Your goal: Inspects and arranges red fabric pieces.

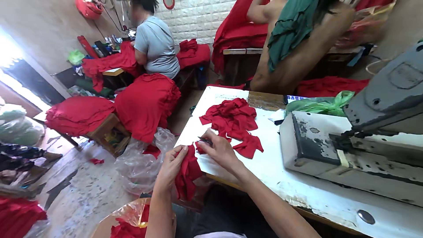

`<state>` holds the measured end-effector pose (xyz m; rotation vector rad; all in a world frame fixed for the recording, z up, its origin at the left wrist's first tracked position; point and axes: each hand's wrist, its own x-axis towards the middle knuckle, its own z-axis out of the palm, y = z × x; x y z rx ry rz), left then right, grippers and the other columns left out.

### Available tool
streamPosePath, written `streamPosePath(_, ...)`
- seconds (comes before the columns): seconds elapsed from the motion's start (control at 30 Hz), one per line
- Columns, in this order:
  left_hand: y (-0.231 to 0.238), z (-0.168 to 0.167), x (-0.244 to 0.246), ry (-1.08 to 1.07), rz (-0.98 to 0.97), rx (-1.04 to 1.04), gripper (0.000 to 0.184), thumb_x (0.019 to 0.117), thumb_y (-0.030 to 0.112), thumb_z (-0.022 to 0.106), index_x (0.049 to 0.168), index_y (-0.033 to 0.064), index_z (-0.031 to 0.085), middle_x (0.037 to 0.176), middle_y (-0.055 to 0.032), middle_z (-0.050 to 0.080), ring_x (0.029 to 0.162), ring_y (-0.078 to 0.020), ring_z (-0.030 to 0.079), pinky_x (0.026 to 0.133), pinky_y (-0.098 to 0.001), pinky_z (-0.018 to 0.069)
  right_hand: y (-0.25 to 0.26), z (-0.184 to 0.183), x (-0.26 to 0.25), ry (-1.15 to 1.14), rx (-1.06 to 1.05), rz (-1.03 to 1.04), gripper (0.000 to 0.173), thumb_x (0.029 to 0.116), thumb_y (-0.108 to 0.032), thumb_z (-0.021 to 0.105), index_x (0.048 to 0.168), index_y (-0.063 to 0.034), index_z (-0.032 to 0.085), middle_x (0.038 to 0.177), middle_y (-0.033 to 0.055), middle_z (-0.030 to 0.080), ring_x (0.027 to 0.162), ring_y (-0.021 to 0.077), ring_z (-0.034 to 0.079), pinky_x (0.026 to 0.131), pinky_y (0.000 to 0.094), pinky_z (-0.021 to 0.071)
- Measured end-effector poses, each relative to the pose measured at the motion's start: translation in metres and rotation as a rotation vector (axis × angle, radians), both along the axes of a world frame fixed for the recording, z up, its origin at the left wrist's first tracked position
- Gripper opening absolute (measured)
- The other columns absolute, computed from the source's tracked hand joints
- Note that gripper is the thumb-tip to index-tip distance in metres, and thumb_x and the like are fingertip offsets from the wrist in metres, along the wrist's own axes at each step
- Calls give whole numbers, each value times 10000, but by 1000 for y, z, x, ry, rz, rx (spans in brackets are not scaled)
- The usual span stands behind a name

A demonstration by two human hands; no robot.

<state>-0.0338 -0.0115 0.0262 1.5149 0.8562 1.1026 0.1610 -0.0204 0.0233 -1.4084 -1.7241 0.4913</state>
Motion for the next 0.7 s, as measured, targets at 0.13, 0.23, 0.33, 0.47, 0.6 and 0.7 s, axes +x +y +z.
streamPosePath(0.13, -1, 5, 6, -77, -60, 27, 256, 1072, 101, 472, 968, 50, 701, 788, 49, 684, 707, -11, 638, 683, -200, 553, -2, 8, 3, 471, -169, 127, 342, 931, -303, 734, 1110, -15, 687, 757, -11, 606, 644, 36, 531, 661, 252, 491)
streamPosePath(0.23, 1, 5, 16, -70, -61, 36, 133, 1019, 70, 573, 989, 32, 698, 813, 36, 684, 727, -22, 641, 698, -207, 551, -6, 7, 0, 506, -79, 185, 163, 955, -170, 692, 972, -11, 724, 784, -22, 649, 692, 1, 573, 684, 204, 501)
streamPosePath(0.33, 5, 7, 22, -56, -3, 66, 90, 937, 19, 632, 1027, 30, 641, 802, 37, 635, 713, -34, 614, 687, -213, 537, -5, 11, 3, 482, 21, 120, 135, 954, -168, 681, 912, -43, 708, 796, -33, 646, 719, -3, 575, 696, 197, 488)
streamPosePath(0.47, 11, 15, 25, -45, 62, 117, 123, 987, 28, 574, 982, 23, 696, 863, 24, 689, 778, -21, 645, 740, -213, 551, 2, 21, 13, 435, 23, 113, 142, 963, -191, 642, 909, -64, 678, 779, -37, 584, 673, 12, 508, 638, 203, 426)
streamPosePath(0.6, 18, 26, 31, -54, 33, 123, 98, 987, 47, 611, 978, 21, 705, 862, 25, 693, 783, -24, 646, 750, -218, 552, 7, 34, 22, 439, -30, 161, 134, 988, -164, 606, 940, -48, 651, 744, -36, 570, 573, 4, 475, 539, 191, 407)
streamPosePath(0.7, 19, 30, 37, -59, 20, 189, 110, 989, 74, 620, 1008, 6, 704, 899, 9, 699, 839, -25, 653, 815, -236, 553, 10, 35, 24, 359, 74, 167, 161, 991, -166, 618, 999, -21, 686, 802, -25, 623, 611, -4, 512, 562, 188, 439)
